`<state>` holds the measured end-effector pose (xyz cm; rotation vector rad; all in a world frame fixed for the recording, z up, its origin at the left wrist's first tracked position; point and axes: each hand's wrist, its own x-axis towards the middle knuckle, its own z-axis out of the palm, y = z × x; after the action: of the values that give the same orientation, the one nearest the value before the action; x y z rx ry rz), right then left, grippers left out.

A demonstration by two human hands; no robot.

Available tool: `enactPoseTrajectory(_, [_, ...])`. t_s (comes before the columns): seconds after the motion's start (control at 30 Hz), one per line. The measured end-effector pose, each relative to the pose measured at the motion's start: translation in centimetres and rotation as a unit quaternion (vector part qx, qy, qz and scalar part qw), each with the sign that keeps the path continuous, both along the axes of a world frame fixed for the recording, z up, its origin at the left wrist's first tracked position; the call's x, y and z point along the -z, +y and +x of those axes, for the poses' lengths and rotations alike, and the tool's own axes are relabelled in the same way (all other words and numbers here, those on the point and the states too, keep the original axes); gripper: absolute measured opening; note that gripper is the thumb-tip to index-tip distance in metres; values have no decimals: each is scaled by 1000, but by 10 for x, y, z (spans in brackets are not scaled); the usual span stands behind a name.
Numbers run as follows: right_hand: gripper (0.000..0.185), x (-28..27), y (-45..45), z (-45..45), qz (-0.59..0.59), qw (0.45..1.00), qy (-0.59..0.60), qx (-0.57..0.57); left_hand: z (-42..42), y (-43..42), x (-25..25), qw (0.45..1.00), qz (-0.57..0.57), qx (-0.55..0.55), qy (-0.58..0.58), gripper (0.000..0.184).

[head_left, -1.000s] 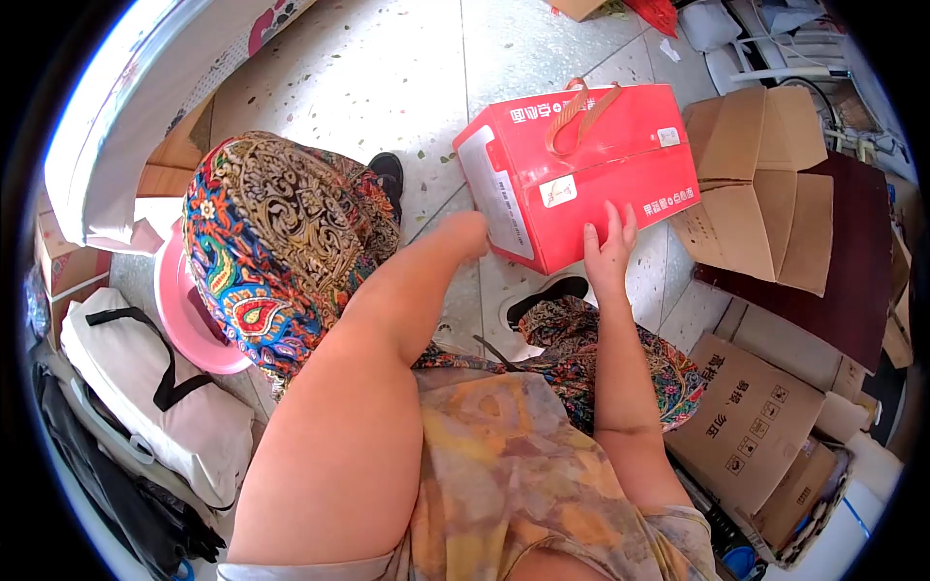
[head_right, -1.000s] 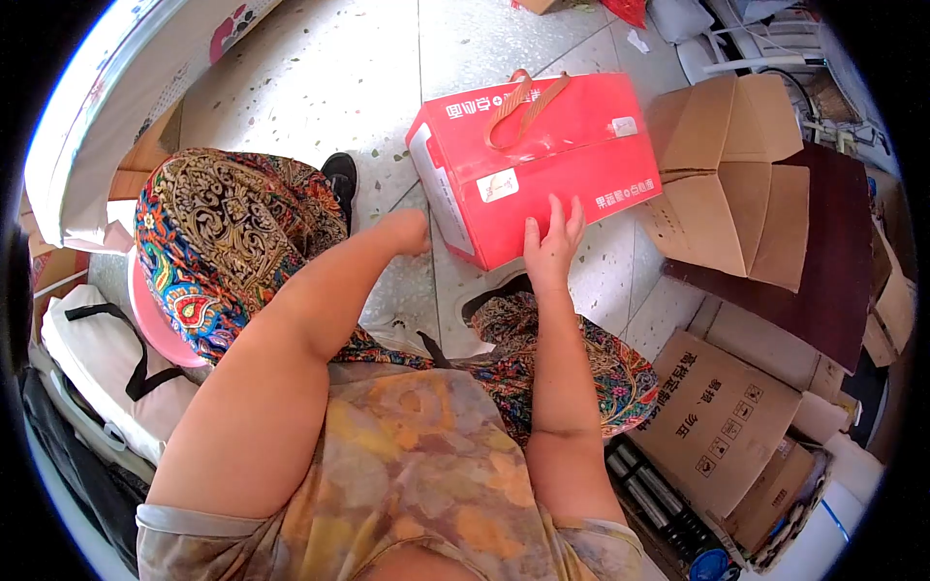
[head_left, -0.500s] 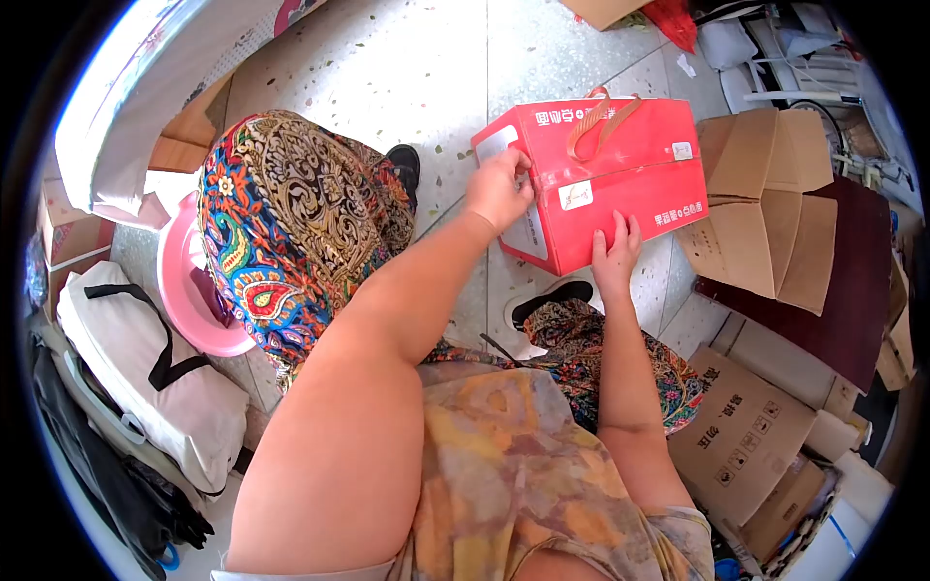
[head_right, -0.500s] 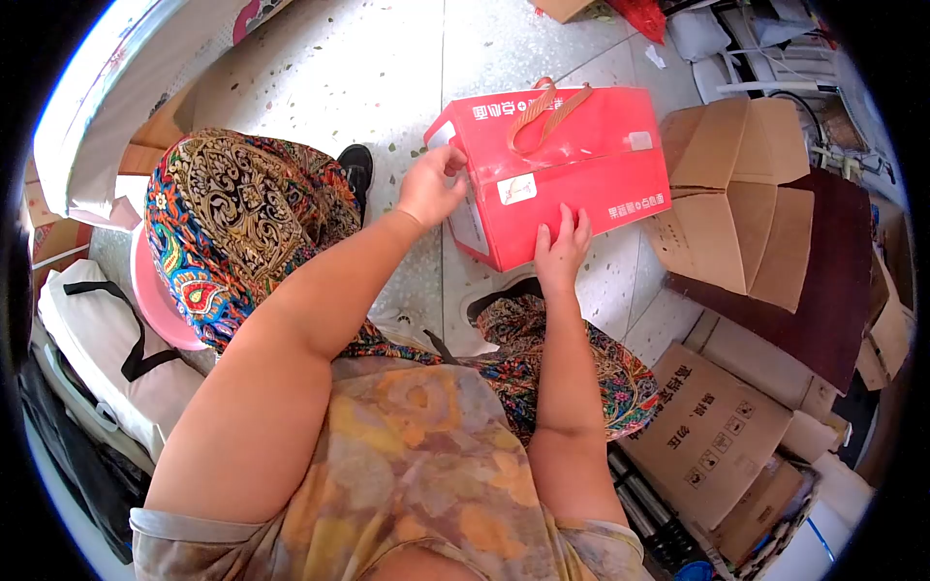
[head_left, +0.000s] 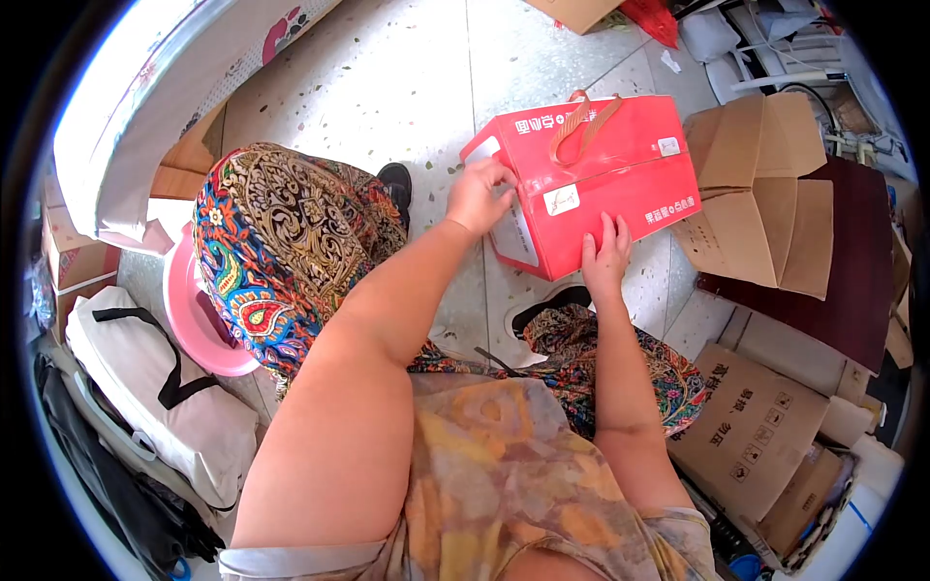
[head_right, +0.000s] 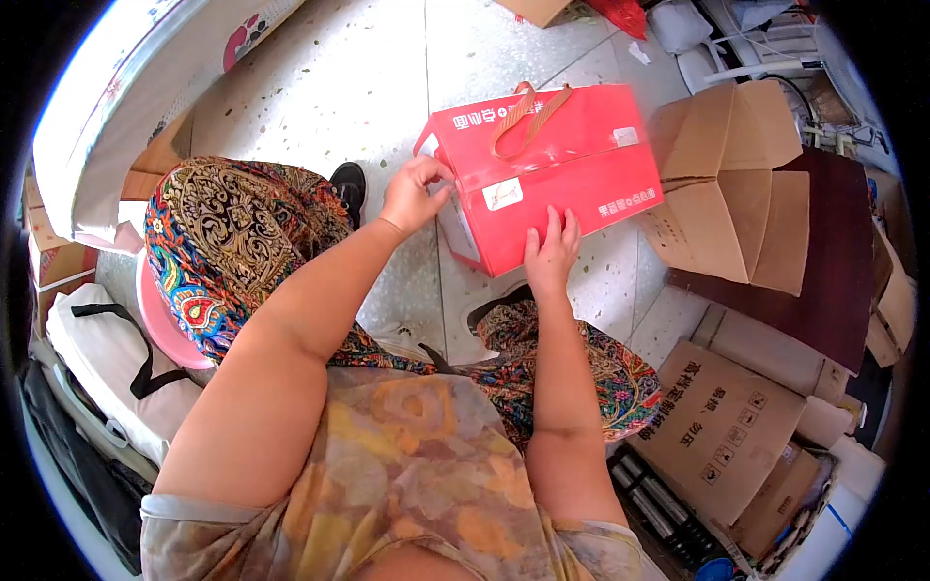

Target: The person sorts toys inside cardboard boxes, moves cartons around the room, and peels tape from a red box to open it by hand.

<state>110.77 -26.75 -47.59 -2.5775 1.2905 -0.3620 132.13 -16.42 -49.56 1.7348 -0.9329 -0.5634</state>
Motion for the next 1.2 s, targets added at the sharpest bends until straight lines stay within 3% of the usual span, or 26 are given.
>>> enactPoseTrajectory(0.2, [45, 3, 0, 0, -7, 1000, -1, -5, 1, -2, 7, 999, -19, 42, -24, 11])
enactPoseTrajectory(0.33, [45, 2, 1, 1, -11, 1000, -2, -3, 0, -1, 1, 999, -14, 32, -14, 11])
enactPoseTrajectory(0.4, [45, 6, -3, -1, -5, 1000, 5, -1, -3, -6, -8, 999, 4, -5, 51, 13])
enactPoseTrajectory(0.5, [46, 8, -3, 0, -2, 1000, 4, 1, -3, -6, -6, 1000, 2, 26, 9, 15])
enactPoseTrajectory(0.6, [46, 9, -4, -1, -6, 1000, 2, -2, -4, -3, 0, 998, 18, -4, 59, 16])
enactPoseTrajectory(0.83, [46, 10, -2, -1, -7, 1000, -1, -4, 0, -3, -1, 999, 14, 10, 42, 15])
enactPoseTrajectory(1.0, [46, 7, 0, 0, -8, 1000, 0, 1, 2, -6, 4, 995, 14, 27, 91, 14])
enactPoseTrajectory(1.2, [46, 7, 1, -1, -4, 1000, -4, 1, 12, -9, 6, 995, -19, 85, 58, 13])
